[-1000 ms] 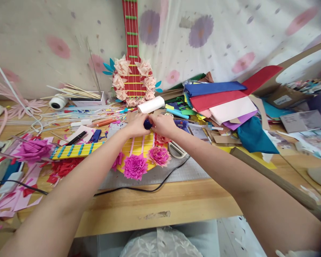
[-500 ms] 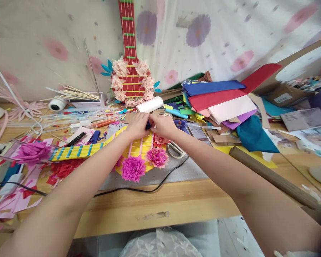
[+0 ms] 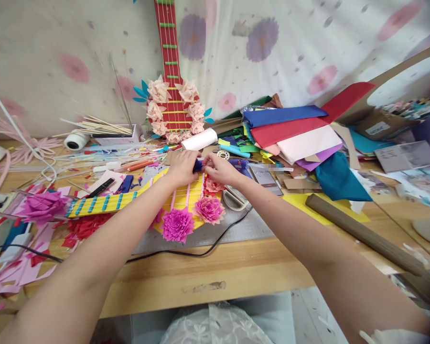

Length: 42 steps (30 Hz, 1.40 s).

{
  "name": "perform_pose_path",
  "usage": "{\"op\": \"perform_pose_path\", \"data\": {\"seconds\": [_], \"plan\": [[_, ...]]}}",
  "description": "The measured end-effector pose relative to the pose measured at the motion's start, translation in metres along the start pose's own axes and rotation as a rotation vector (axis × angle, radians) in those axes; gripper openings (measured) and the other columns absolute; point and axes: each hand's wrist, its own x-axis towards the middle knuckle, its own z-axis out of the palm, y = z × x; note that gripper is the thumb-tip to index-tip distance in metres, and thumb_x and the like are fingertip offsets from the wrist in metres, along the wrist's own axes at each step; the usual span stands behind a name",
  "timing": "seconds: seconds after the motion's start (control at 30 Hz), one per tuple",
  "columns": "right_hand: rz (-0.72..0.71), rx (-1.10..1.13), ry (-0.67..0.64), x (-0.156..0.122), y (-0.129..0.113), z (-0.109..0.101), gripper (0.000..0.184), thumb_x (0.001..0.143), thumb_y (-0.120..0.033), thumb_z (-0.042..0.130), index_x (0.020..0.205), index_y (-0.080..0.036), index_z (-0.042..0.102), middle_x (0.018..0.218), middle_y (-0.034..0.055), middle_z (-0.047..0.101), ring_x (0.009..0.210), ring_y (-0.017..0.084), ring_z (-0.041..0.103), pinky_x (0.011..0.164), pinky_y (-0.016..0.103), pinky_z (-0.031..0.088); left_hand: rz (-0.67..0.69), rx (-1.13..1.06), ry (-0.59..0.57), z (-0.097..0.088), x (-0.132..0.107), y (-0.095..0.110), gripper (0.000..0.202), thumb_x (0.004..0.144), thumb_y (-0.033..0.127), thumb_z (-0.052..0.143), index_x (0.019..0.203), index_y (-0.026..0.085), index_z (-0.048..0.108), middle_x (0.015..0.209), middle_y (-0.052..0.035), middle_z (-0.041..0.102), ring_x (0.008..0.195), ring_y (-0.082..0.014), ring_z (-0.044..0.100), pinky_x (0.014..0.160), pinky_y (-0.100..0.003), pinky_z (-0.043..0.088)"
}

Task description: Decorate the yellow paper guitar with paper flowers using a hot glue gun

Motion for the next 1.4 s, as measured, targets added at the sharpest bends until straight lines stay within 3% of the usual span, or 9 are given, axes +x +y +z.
{"op": "perform_pose_path", "data": {"seconds": [0.43, 0.57, 1.0, 1.23, 1.4], "plan": [[0.09, 0.14, 0.045, 0.004, 0.009, 0.012, 0.012, 0.075, -0.023, 0.048, 0.086, -0.021, 0.045, 0.063, -0.0054, 0.06, 0.056, 0.012, 0.052, 0.057, 0.023, 0.037, -0.015, 0.009, 0.001, 0.0, 0.0, 0.0, 0.047, 0.068, 0.024, 0.058, 0.114, 0.014, 0.051, 0.113, -0.0133, 0.059, 0.109, -0.0286, 0.052, 0.091, -0.039, 0.039], [0.166, 0.198, 0.093, 0.001, 0.007, 0.009, 0.011, 0.074, -0.019, 0.046, 0.085, -0.021, 0.043, 0.07, -0.0042, 0.064, 0.053, 0.01, 0.051, 0.057, 0.023, 0.037, -0.023, 0.01, -0.008, 0.0, 0.0, 0.0, 0.048, 0.067, 0.023, 0.059, 0.113, 0.016, 0.05, 0.114, -0.0123, 0.059, 0.109, -0.0286, 0.052, 0.091, -0.039, 0.039], [-0.086, 0.158, 0.031, -0.009, 0.001, -0.001, 0.011, 0.076, -0.017, 0.039, 0.086, -0.021, 0.044, 0.083, 0.0023, 0.07, 0.08, 0.017, 0.06, 0.078, 0.031, 0.041, -0.032, -0.028, 0.0, -0.001, -0.001, -0.004, 0.046, 0.067, 0.027, 0.058, 0.111, 0.016, 0.05, 0.113, -0.0119, 0.059, 0.107, -0.0292, 0.052, 0.091, -0.041, 0.038], [-0.098, 0.017, 0.034, -0.008, 0.002, 0.002, 0.014, 0.08, -0.026, 0.037, 0.09, -0.021, 0.046, 0.093, 0.0057, 0.066, 0.088, 0.022, 0.057, 0.078, 0.035, 0.04, -0.044, -0.023, -0.011, -0.003, -0.001, -0.002, 0.047, 0.068, 0.03, 0.058, 0.112, 0.015, 0.049, 0.114, -0.013, 0.058, 0.108, -0.0299, 0.052, 0.091, -0.041, 0.039], [-0.057, 0.037, 0.045, -0.005, 0.004, 0.005, 0.018, 0.079, -0.029, 0.038, 0.093, -0.021, 0.046, 0.092, 0.0047, 0.065, 0.087, 0.022, 0.058, 0.076, 0.034, 0.041, -0.038, -0.017, -0.003, -0.002, -0.001, -0.004, 0.047, 0.068, 0.029, 0.058, 0.111, 0.015, 0.05, 0.113, -0.0125, 0.059, 0.107, -0.0293, 0.052, 0.091, -0.04, 0.039]]}}
